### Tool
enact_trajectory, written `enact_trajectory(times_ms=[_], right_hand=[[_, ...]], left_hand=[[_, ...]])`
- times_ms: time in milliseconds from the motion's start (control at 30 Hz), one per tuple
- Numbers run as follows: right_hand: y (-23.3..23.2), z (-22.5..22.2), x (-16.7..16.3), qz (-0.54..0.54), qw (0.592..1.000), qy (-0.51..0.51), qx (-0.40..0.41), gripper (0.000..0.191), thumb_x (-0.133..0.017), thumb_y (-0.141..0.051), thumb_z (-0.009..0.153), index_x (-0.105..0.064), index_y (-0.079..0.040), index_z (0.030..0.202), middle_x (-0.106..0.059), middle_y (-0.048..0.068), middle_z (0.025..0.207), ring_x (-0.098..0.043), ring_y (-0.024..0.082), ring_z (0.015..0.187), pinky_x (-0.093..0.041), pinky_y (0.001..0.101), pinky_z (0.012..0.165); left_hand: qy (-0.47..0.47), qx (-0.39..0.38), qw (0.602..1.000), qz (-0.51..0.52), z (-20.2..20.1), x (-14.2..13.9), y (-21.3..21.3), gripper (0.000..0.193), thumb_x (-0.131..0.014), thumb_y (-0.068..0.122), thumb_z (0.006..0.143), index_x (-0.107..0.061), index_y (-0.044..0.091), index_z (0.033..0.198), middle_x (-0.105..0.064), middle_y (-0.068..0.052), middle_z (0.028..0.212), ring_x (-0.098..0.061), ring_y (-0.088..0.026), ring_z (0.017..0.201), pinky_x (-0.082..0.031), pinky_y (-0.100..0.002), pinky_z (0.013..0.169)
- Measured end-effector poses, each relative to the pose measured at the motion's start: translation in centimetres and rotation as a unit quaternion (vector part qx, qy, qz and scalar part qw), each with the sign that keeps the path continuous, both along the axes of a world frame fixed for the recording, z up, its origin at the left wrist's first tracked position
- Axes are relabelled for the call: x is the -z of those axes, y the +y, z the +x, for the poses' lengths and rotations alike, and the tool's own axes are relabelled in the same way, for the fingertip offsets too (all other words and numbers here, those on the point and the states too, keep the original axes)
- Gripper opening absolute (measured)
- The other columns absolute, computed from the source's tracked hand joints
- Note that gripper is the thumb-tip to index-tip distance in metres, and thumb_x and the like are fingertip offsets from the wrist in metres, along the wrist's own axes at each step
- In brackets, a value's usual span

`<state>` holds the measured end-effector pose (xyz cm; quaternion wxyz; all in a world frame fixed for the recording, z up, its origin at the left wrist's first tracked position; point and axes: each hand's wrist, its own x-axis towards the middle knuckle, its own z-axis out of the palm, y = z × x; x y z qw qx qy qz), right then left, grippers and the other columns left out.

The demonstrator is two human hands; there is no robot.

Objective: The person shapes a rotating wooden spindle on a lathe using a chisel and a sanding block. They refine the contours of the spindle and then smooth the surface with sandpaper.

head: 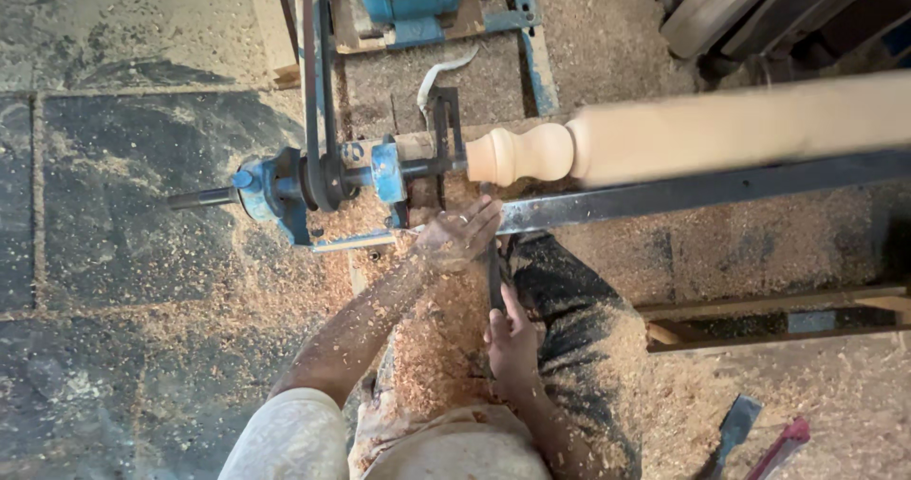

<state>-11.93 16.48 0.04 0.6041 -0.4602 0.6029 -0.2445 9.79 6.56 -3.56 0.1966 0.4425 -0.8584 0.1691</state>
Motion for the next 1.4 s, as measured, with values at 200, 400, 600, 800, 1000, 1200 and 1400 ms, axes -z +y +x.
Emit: enact_trajectory(times_ms=[200,400,600,800,1000,1200,1400], right_hand=[[1.6,0.7,0.4,-0.009,0.999,-0.039,0.022,0.059,-0.055,-0.024,0.1,-0.041,-0.006,0.154,-0.052,-0.003,0.067,-0.046,0.006,0.059,-0.04,0.0246,0.05],[1.5,1.1,-0.2,-0.017,0.999,-0.007,0.028,0.058,-0.053,-0.02,0.099,-0.044,-0.005,0.155,-0.054,-0.003,0.068,-0.047,0.006,0.06,-0.042,0.0249,0.051],[1.5,1.3,-0.6,-0.013,1.0,0.016,0.018,0.058,-0.054,-0.02,0.099,-0.043,-0.006,0.155,-0.055,-0.002,0.066,-0.047,0.007,0.057,-0.042,0.0251,0.048],[1.1,1.5,-1.3,0.013,0.999,0.02,0.029,0.059,-0.052,-0.017,0.098,-0.043,-0.007,0.155,-0.055,-0.001,0.064,-0.047,0.007,0.055,-0.042,0.0262,0.046],[0.8,0.7,-0.9,0.003,1.0,0.006,0.009,0.057,-0.053,-0.015,0.1,-0.042,-0.005,0.155,-0.052,-0.002,0.065,-0.044,0.007,0.055,-0.039,0.0253,0.047],[0.3,-0.3,0.6,-0.029,1.0,0.009,-0.002,0.055,-0.053,-0.013,0.099,-0.046,-0.004,0.154,-0.052,-0.003,0.064,-0.047,0.006,0.055,-0.043,0.0246,0.049],[-0.4,-0.7,0.3,0.019,1.0,-0.004,-0.002,0.057,-0.056,-0.014,0.098,-0.046,-0.01,0.154,-0.053,-0.002,0.062,-0.047,0.007,0.053,-0.043,0.025,0.048]], left_hand=[[0.017,0.026,0.999,0.032,-0.3,-0.2,0.1,0.051,-0.061,0.016,0.091,-0.061,-0.001,0.139,-0.058,-0.016,0.147,-0.06,-0.033,0.135,-0.065,-0.034,0.084],[0.015,0.039,0.999,-0.008,0.2,-0.8,0.0,0.051,-0.063,0.016,0.091,-0.06,-0.001,0.139,-0.061,-0.018,0.144,-0.062,-0.034,0.133,-0.062,-0.04,0.098],[0.021,0.062,0.998,0.015,0.1,-0.5,-0.2,0.053,-0.064,0.017,0.088,-0.061,-0.005,0.136,-0.063,-0.021,0.141,-0.062,-0.038,0.131,-0.058,-0.047,0.105],[0.009,0.043,0.999,-0.015,0.3,0.4,-0.3,0.05,-0.066,0.015,0.092,-0.06,-0.001,0.14,-0.063,-0.017,0.144,-0.059,-0.033,0.136,-0.058,-0.041,0.108],[0.075,0.037,0.995,-0.054,-0.5,2.8,-0.9,0.038,-0.066,0.015,0.101,-0.062,0.002,0.137,-0.065,-0.016,0.139,-0.059,-0.032,0.133,-0.058,-0.039,0.103],[0.025,0.044,0.998,-0.037,-0.3,1.8,-0.6,0.042,-0.065,0.013,0.097,-0.064,0.001,0.137,-0.065,-0.015,0.139,-0.062,-0.032,0.131,-0.061,-0.039,0.106],[-0.141,-0.923,0.137,-0.33,-6.4,-0.8,-9.7,0.051,-0.062,0.025,0.109,-0.046,0.002,0.151,-0.056,-0.016,0.147,-0.063,-0.033,0.131,-0.063,-0.047,0.104]])
